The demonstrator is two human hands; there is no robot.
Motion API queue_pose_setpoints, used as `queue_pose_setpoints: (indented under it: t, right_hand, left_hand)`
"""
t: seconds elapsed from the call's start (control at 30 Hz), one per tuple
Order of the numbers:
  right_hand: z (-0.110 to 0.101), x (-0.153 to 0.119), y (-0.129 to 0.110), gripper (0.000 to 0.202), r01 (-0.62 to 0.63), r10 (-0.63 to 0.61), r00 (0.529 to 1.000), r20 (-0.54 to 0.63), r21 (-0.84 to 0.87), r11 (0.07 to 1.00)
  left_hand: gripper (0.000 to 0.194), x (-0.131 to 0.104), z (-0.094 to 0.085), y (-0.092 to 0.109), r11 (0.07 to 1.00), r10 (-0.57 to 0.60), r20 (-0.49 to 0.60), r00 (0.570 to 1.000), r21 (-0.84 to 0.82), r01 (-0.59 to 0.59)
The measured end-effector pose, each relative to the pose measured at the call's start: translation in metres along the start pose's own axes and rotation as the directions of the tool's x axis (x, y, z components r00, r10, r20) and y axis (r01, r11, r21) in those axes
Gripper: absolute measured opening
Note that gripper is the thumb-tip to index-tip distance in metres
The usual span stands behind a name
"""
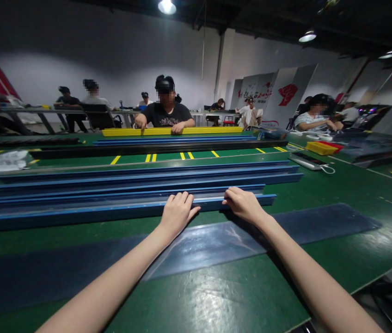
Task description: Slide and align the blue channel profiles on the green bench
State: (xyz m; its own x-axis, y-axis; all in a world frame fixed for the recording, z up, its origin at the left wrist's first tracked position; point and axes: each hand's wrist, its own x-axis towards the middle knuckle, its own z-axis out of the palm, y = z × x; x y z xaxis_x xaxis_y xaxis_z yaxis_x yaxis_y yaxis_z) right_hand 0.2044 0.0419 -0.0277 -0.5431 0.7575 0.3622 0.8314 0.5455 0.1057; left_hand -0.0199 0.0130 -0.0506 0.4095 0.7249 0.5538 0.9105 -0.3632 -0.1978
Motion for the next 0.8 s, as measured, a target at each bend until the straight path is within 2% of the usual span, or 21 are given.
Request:
queue_pose_setpoints:
  t: [0.17,0.5,0.67,0.8]
  right_hand:
    - [-0.008,-0.001,0.006,0.015,-0.038,0.039,0.997,0.061,-0.008,0.999]
    - [-0.015,-0.021,0.046,0.015,-0.170,0.169,0.982,0.087,0.004,0.986]
    - [-0.013,-0.021,0.043,0.020,-0.134,0.139,0.986,0.087,-0.066,0.989]
    - [-0.007,-0.016,0.028,0.032,-0.063,0.069,0.995,0.069,-0.085,0.994]
  left_hand:
    - [0.026,0.000,-0.001,0.000,0.999,0.001,-0.007,1.000,-0.032,-0.001]
    - [0.024,-0.001,0.001,0.000,0.997,-0.015,-0.023,1.000,-0.073,0.013]
    - [0.025,0.000,0.002,0.001,0.998,-0.020,-0.002,1.000,-0.054,0.020]
    - [0.026,0.000,0.002,0.001,0.998,-0.026,0.001,1.000,-0.061,0.026]
